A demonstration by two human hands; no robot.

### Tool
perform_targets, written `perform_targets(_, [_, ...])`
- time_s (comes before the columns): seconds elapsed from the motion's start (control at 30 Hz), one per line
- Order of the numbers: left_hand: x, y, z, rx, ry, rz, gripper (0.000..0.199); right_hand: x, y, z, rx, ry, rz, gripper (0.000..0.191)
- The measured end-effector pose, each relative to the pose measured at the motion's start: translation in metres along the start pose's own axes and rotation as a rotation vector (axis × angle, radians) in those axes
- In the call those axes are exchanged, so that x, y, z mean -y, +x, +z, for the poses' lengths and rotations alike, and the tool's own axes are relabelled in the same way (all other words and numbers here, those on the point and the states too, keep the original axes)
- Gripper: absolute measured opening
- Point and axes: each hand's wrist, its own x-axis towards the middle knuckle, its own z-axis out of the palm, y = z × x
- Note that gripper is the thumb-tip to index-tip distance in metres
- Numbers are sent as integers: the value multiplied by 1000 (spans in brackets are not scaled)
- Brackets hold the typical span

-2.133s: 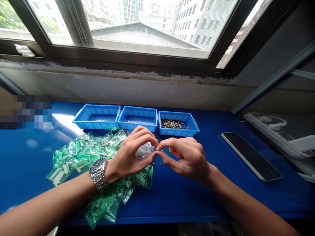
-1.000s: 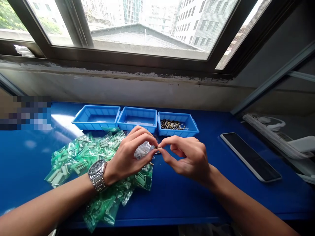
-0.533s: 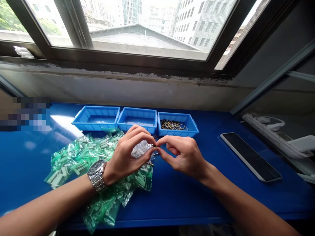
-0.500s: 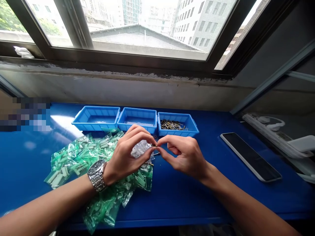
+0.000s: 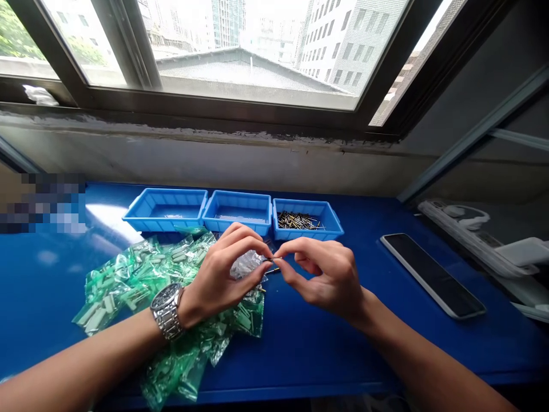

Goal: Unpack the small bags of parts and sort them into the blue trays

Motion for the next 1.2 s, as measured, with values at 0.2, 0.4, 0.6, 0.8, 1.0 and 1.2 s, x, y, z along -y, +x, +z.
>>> perform_targets(0.2, [1, 1, -2, -10, 38, -12, 8, -12, 1, 1, 179, 31, 64, 4])
perform_targets(0.4, [4, 0, -3, -72, 61, -69, 13, -38, 4, -22, 23, -309, 284, 12])
perform_targets(0.6, [4, 0, -3, -80, 64, -64, 8, -43, 7, -31, 128, -315, 328, 13])
perform_targets(0.8, [2, 1, -4, -76, 78, -77, 9, -17, 3, -9, 664, -130, 186, 7])
perform_targets(1.0, [1, 0, -4, -73, 76, -71, 11, -10, -1, -2, 730, -323, 155, 12])
perform_targets(1.2, [1, -1, -5, -69, 65, -72, 12, -3, 3, -7, 760, -350, 173, 6])
